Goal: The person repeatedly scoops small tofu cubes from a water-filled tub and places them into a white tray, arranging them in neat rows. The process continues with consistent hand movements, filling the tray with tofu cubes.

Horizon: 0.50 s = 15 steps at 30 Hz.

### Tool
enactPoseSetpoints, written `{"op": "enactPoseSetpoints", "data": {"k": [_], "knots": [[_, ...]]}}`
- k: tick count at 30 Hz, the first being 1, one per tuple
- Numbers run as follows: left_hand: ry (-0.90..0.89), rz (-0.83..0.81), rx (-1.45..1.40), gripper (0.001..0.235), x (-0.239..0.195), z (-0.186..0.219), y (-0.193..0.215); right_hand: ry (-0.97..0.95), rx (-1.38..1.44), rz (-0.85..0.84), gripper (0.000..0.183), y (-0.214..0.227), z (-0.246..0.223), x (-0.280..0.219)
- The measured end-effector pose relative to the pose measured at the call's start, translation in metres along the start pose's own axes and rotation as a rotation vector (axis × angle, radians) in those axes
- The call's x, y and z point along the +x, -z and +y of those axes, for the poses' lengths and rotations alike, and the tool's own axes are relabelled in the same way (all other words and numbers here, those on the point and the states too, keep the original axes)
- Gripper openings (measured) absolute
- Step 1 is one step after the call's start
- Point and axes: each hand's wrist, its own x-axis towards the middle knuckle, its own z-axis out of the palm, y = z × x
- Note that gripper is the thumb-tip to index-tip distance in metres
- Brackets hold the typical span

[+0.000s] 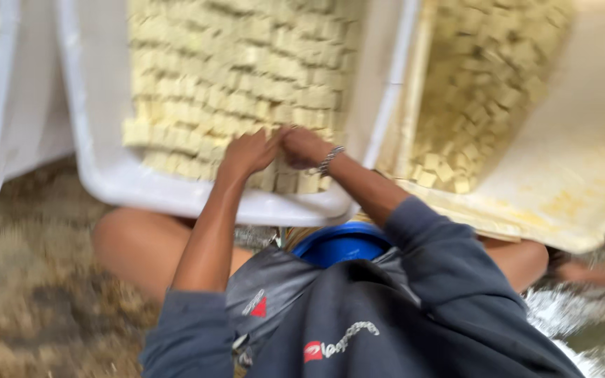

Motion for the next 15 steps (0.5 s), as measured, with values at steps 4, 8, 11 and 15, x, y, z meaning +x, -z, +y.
{"op": "enactPoseSetpoints", "data": {"k": [4,8,11,15], "knots": [[0.061,0.01,-0.06,0.089,-0.001,0.013,0.012,-0.119,0.076,0.256,0.077,0.029,-0.023,-0.024],[0.148,0.231,0.109,0.096,-0.001,0.046,0.024,-0.121,0.493,0.637,0.05,0.072,-0.035,-0.126],[-0.161,0.541,-0.008,0.087,0.005,0.121,0.024,-0.217,0.616,0.952,0.039,0.094,0.004,-0.23],[-0.305,0.584,-0.3,0.086,0.038,0.255,0.017,-0.604,0.418,1.064,0.018,0.091,0.128,-0.335]]}}
